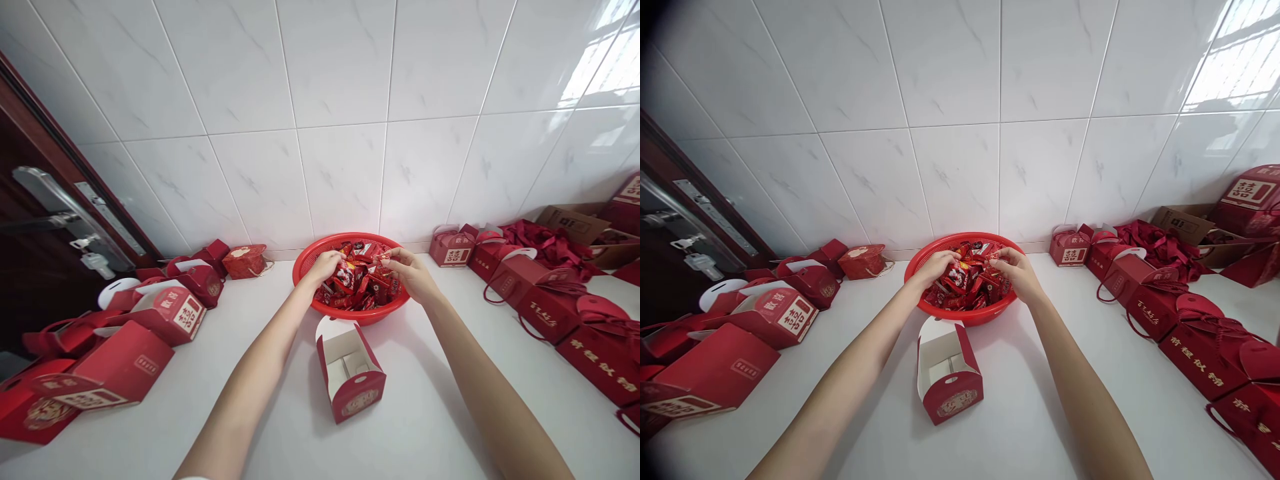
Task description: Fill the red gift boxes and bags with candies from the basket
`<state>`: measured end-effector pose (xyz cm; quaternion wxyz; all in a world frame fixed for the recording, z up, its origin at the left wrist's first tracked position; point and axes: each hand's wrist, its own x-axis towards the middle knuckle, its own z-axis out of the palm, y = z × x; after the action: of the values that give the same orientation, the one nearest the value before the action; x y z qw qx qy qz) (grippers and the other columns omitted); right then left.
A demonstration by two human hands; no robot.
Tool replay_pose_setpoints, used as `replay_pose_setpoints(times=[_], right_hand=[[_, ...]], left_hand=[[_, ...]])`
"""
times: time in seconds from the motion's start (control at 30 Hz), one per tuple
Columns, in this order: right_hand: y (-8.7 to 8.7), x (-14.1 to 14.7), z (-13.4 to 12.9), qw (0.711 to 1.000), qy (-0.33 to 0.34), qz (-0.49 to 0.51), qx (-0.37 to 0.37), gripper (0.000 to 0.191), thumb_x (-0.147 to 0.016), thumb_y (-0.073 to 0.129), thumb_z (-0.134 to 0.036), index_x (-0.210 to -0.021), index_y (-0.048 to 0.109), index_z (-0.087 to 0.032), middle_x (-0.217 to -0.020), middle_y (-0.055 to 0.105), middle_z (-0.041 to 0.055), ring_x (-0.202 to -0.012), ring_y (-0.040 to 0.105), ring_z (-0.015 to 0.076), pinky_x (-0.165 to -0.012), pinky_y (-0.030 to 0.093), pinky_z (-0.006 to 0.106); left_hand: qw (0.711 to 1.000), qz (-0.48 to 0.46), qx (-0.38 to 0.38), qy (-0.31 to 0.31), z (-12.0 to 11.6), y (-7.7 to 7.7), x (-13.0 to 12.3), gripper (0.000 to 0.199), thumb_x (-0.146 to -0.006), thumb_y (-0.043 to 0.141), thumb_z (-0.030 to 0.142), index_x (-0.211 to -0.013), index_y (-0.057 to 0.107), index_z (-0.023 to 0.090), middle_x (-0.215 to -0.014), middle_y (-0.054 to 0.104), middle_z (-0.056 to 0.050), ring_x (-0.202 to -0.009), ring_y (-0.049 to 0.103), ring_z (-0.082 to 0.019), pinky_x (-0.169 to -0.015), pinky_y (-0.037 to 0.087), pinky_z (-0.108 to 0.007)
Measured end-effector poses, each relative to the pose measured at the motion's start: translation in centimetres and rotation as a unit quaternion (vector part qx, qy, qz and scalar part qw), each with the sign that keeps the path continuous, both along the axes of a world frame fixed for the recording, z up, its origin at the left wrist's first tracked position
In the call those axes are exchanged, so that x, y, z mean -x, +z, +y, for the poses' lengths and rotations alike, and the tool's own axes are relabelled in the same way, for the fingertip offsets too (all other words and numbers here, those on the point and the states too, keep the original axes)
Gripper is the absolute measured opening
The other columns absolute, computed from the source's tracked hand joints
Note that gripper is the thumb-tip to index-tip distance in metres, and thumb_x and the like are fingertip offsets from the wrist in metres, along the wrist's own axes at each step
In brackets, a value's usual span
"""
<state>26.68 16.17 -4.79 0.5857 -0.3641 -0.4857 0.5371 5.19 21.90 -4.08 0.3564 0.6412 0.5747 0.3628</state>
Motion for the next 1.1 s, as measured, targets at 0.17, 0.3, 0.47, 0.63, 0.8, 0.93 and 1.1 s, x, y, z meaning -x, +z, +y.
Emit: replay_pose_setpoints(times=[0.17,0.3,0.47,0.63,0.8,0.93,1.1], right_hand=[[0.0,0.0,0.0,1.0,0.0,0.001,-0.004,0.039,-0.056,0.091,-0.041,-0.076,0.063,-0.023,-0.083,0.072,0.0008,-0.08,0.068,0.0197,-0.07,0.052,0.032],[-0.2,0.0,0.1,1.0,-0.007,-0.012,-0.01,0.041,-0.057,0.091,-0.044,-0.08,0.063,-0.023,-0.083,0.072,0.001,-0.08,0.068,0.0198,-0.068,0.051,0.031],[-0.5,0.0,0.2,1.0,-0.003,-0.01,-0.009,0.041,-0.058,0.09,-0.044,-0.08,0.062,-0.023,-0.082,0.072,0.0011,-0.078,0.068,0.0205,-0.065,0.048,0.031],[-0.6,-0.1,0.3,1.0,-0.01,-0.021,-0.02,0.038,-0.061,0.088,-0.044,-0.08,0.064,-0.023,-0.083,0.071,0.0008,-0.076,0.066,0.0187,-0.063,0.047,0.03],[-0.5,0.0,0.2,1.0,-0.01,-0.011,-0.009,0.039,-0.058,0.09,-0.043,-0.079,0.064,-0.023,-0.079,0.07,0.0,-0.074,0.065,0.0176,-0.063,0.046,0.029],[-0.3,0.0,0.1,1.0,-0.01,-0.01,-0.012,0.04,-0.057,0.091,-0.043,-0.078,0.064,-0.023,-0.077,0.069,-0.0008,-0.073,0.064,0.0169,-0.064,0.047,0.029],[-0.4,0.0,0.1,1.0,-0.002,-0.017,-0.02,0.038,-0.059,0.089,-0.044,-0.078,0.065,-0.023,-0.078,0.07,0.0002,-0.074,0.065,0.0183,-0.066,0.048,0.031]], left_hand=[[0.987,0.071,-0.104,0.098,0.1,-0.2,0.5,0.043,-0.08,0.049,0.007,-0.117,0.066,0.02,-0.125,0.07,-0.009,-0.116,0.063,-0.024,-0.1,0.048,-0.037],[0.98,0.133,-0.139,0.049,-0.7,0.2,0.2,0.039,-0.078,0.052,0.006,-0.106,0.073,0.022,-0.123,0.072,-0.006,-0.117,0.063,-0.023,-0.103,0.046,-0.033],[0.959,0.235,-0.052,-0.147,-1.6,0.1,-0.7,0.017,-0.061,0.063,0.007,-0.058,0.072,0.021,-0.066,0.073,-0.002,-0.068,0.067,-0.021,-0.069,0.05,-0.028],[0.928,0.302,0.013,-0.219,-1.8,0.0,-0.8,0.018,-0.054,0.067,0.008,-0.061,0.073,0.023,-0.07,0.074,-0.001,-0.067,0.065,-0.021,-0.063,0.046,-0.027],[0.896,0.35,0.093,-0.258,-1.8,-0.2,-1.0,0.018,-0.047,0.073,0.011,-0.059,0.07,0.024,-0.053,0.064,0.0,-0.049,0.059,-0.021,-0.054,0.044,-0.03],[0.896,0.36,0.085,-0.245,-1.6,-0.3,-1.1,0.019,-0.046,0.073,0.009,-0.058,0.068,0.023,-0.054,0.063,0.0,-0.053,0.059,-0.022,-0.059,0.045,-0.032],[0.917,0.348,0.029,-0.194,-1.0,-0.6,-0.5,0.017,-0.055,0.075,0.013,-0.05,0.061,0.022,-0.054,0.056,-0.002,-0.07,0.063,-0.027,-0.071,0.046,-0.033]])
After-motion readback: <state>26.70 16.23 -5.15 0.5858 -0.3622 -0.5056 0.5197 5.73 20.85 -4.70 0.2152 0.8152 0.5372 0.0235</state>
